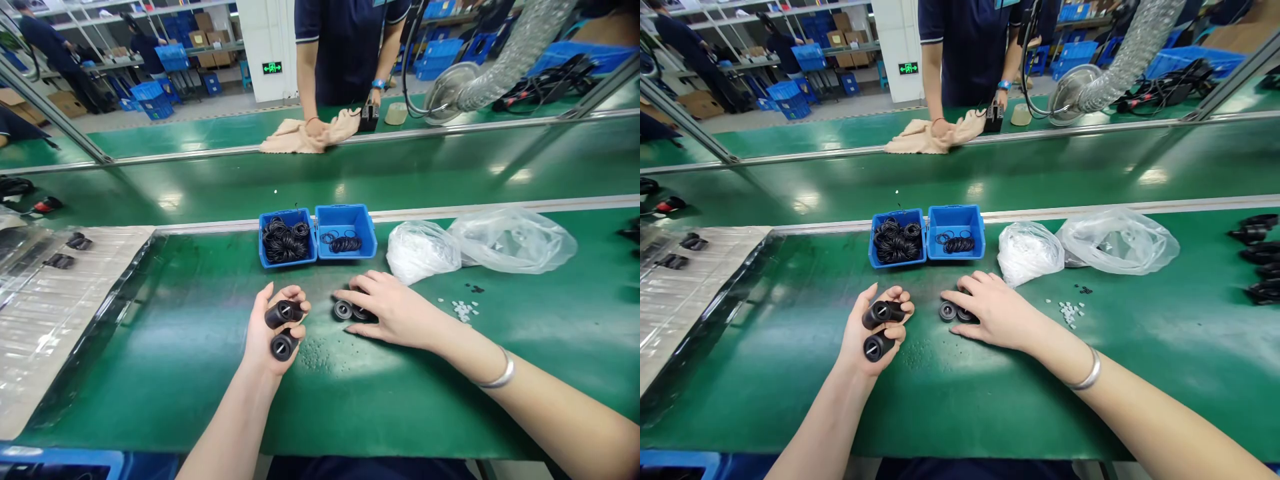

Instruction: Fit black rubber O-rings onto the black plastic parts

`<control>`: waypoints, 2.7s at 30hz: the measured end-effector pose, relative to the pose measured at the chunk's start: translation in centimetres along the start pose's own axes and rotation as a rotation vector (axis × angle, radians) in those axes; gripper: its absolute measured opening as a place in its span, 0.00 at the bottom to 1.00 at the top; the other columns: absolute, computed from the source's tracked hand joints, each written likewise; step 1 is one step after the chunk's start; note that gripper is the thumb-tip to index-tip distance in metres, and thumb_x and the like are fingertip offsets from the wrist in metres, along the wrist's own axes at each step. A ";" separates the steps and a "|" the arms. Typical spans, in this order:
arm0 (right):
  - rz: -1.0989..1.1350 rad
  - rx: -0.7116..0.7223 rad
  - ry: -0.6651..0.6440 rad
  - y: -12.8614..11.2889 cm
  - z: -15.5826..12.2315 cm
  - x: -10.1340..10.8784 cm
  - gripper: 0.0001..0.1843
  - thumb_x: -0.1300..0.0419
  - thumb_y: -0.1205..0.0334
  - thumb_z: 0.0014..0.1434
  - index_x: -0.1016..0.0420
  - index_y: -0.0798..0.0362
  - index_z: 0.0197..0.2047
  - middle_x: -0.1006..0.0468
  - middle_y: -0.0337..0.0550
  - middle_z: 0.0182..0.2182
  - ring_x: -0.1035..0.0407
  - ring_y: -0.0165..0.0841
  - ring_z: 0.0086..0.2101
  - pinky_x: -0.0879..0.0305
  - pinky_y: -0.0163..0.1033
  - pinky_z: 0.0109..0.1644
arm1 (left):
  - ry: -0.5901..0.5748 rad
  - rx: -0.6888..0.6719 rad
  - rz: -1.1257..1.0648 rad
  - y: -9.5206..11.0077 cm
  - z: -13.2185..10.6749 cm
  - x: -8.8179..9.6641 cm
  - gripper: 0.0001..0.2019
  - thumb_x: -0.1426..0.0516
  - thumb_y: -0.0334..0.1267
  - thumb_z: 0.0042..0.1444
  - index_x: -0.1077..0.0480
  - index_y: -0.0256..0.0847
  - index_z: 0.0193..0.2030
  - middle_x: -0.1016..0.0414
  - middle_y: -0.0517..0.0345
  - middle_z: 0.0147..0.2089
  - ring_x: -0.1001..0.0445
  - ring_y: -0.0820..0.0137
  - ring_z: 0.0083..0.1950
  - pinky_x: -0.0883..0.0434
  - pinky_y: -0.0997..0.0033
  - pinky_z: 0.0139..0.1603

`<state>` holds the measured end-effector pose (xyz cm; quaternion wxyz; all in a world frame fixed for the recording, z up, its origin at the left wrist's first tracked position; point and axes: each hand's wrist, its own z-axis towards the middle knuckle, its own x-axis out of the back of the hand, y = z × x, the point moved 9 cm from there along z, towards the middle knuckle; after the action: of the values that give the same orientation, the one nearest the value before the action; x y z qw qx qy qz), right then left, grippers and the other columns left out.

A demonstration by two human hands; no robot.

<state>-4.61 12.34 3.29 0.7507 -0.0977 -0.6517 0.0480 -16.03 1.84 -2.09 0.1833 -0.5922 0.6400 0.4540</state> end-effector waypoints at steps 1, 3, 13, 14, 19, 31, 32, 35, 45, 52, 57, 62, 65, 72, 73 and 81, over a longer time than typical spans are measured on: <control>-0.009 0.005 0.001 0.0 -0.2 -0.4 0.25 0.42 0.48 0.63 0.31 0.51 0.59 0.27 0.52 0.43 0.33 0.43 0.42 0.34 0.48 0.45 | 0.007 -0.003 0.019 0.0 0.0 0.0 0.15 0.51 0.44 0.64 0.29 0.34 0.37 0.31 0.54 0.35 0.28 0.73 0.32 0.37 0.85 0.13; -0.022 0.015 0.010 -0.1 -0.6 -1.0 0.21 0.45 0.51 0.66 0.29 0.54 0.56 0.27 0.52 0.41 0.33 0.42 0.40 0.33 0.47 0.44 | 0.014 -0.006 0.056 -0.1 0.0 0.0 0.16 0.50 0.44 0.64 0.30 0.34 0.36 0.31 0.54 0.35 0.28 0.73 0.32 0.38 0.85 0.13; 0.354 0.148 0.197 -5.6 2.7 3.6 0.24 0.43 0.55 0.66 0.38 0.51 0.63 0.27 0.51 0.52 0.34 0.41 0.51 0.36 0.49 0.55 | -0.013 -0.107 0.235 -0.6 0.2 -0.5 0.19 0.48 0.51 0.61 0.29 0.35 0.34 0.32 0.59 0.27 0.32 0.75 0.23 0.38 0.82 0.12; 0.413 0.184 0.189 -6.3 3.4 3.5 0.22 0.43 0.57 0.66 0.37 0.50 0.61 0.26 0.49 0.52 0.34 0.39 0.50 0.35 0.47 0.54 | -0.012 -0.128 0.251 -0.4 0.2 -0.5 0.20 0.49 0.52 0.61 0.29 0.35 0.34 0.33 0.60 0.26 0.34 0.76 0.21 0.38 0.81 0.12; 0.586 0.203 0.203 -7.1 5.4 2.7 0.17 0.42 0.64 0.65 0.32 0.50 0.57 0.25 0.46 0.49 0.33 0.36 0.45 0.34 0.44 0.51 | 0.016 -0.207 0.299 0.2 0.0 -0.2 0.22 0.48 0.57 0.60 0.29 0.36 0.36 0.31 0.61 0.26 0.36 0.78 0.16 0.38 0.80 0.12; 0.628 -0.042 0.186 -1.8 5.4 2.6 0.17 0.42 0.65 0.62 0.32 0.51 0.55 0.27 0.46 0.45 0.31 0.35 0.43 0.32 0.43 0.49 | 0.138 -0.337 0.110 3.2 -0.8 1.3 0.14 0.42 0.27 0.48 0.30 0.38 0.43 0.32 0.58 0.36 0.26 0.73 0.35 0.40 0.85 0.16; 0.548 -0.008 0.120 -2.4 5.4 2.0 0.20 0.41 0.65 0.61 0.33 0.51 0.56 0.27 0.46 0.45 0.31 0.36 0.43 0.32 0.45 0.50 | 0.136 -0.340 0.092 3.4 -0.9 1.4 0.15 0.42 0.26 0.48 0.31 0.38 0.44 0.32 0.58 0.36 0.25 0.73 0.35 0.40 0.85 0.16; 0.326 0.106 -0.049 -4.4 4.9 0.2 0.24 0.42 0.68 0.60 0.37 0.54 0.60 0.26 0.48 0.43 0.32 0.40 0.43 0.34 0.50 0.50 | 0.111 -0.308 0.047 3.4 -1.0 1.2 0.11 0.44 0.29 0.53 0.32 0.37 0.45 0.32 0.56 0.37 0.25 0.72 0.36 0.40 0.86 0.15; 0.434 0.047 0.188 -5.9 4.9 4.1 0.25 0.42 0.62 0.64 0.41 0.50 0.63 0.29 0.48 0.53 0.36 0.38 0.52 0.38 0.47 0.57 | -0.078 -0.174 0.177 1.1 -0.7 -1.3 0.13 0.47 0.45 0.63 0.31 0.35 0.42 0.30 0.56 0.32 0.27 0.73 0.25 0.36 0.82 0.10; 0.463 -0.051 0.297 -6.9 6.0 2.3 0.24 0.40 0.66 0.62 0.37 0.49 0.60 0.26 0.41 0.34 0.33 0.39 0.44 0.36 0.50 0.52 | -0.079 -0.357 0.490 1.5 -1.6 -1.8 0.24 0.51 0.59 0.62 0.32 0.39 0.47 0.30 0.61 0.26 0.33 0.76 0.16 0.35 0.79 0.12; 0.580 -0.051 0.503 -5.8 4.7 4.7 0.19 0.39 0.67 0.61 0.34 0.48 0.55 0.26 0.44 0.46 0.31 0.36 0.47 0.34 0.46 0.53 | -0.068 -0.398 0.464 2.4 -1.6 -1.8 0.26 0.54 0.61 0.62 0.32 0.40 0.47 0.27 0.57 0.34 0.30 0.75 0.20 0.35 0.79 0.12; 0.547 -0.069 0.481 -4.8 1.2 7.4 0.16 0.40 0.65 0.62 0.31 0.49 0.53 0.28 0.48 0.45 0.30 0.38 0.45 0.30 0.45 0.49 | -0.034 -0.338 0.181 2.9 -1.1 -0.9 0.26 0.56 0.58 0.64 0.31 0.36 0.43 0.30 0.53 0.36 0.33 0.76 0.26 0.38 0.82 0.12; 0.471 -0.024 0.287 -6.3 -0.1 5.1 0.20 0.43 0.65 0.62 0.34 0.49 0.58 0.27 0.49 0.45 0.29 0.38 0.44 0.28 0.44 0.48 | -0.044 -0.357 0.140 2.8 -1.3 -1.0 0.27 0.57 0.58 0.65 0.30 0.35 0.41 0.32 0.55 0.35 0.35 0.77 0.25 0.38 0.82 0.14; 0.053 0.164 0.224 -11.3 0.7 0.2 0.18 0.49 0.65 0.66 0.33 0.55 0.58 0.27 0.48 0.33 0.31 0.38 0.33 0.30 0.44 0.36 | -0.072 -0.518 0.278 1.9 -2.4 -2.2 0.29 0.58 0.60 0.64 0.29 0.38 0.39 0.32 0.56 0.34 0.37 0.77 0.24 0.37 0.81 0.18; 0.043 0.169 0.229 -11.5 1.0 0.2 0.16 0.49 0.65 0.66 0.31 0.55 0.55 0.26 0.48 0.33 0.31 0.38 0.33 0.30 0.44 0.36 | -0.071 -0.493 0.290 1.4 -2.2 -2.2 0.29 0.59 0.60 0.64 0.29 0.37 0.39 0.32 0.56 0.33 0.38 0.77 0.24 0.37 0.80 0.19; 1.060 -0.279 0.197 -5.3 -0.3 0.4 0.16 0.44 0.57 0.65 0.36 0.50 0.54 0.25 0.42 0.36 0.31 0.28 0.28 0.33 0.33 0.29 | -0.072 -0.554 0.335 2.2 -2.6 -2.6 0.29 0.60 0.57 0.66 0.27 0.37 0.40 0.29 0.54 0.36 0.30 0.72 0.37 0.32 0.75 0.39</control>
<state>-4.52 7.21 4.76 0.6610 -0.5146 -0.4404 0.3231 -16.69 1.06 2.11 -0.0396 -0.4896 0.5740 0.6551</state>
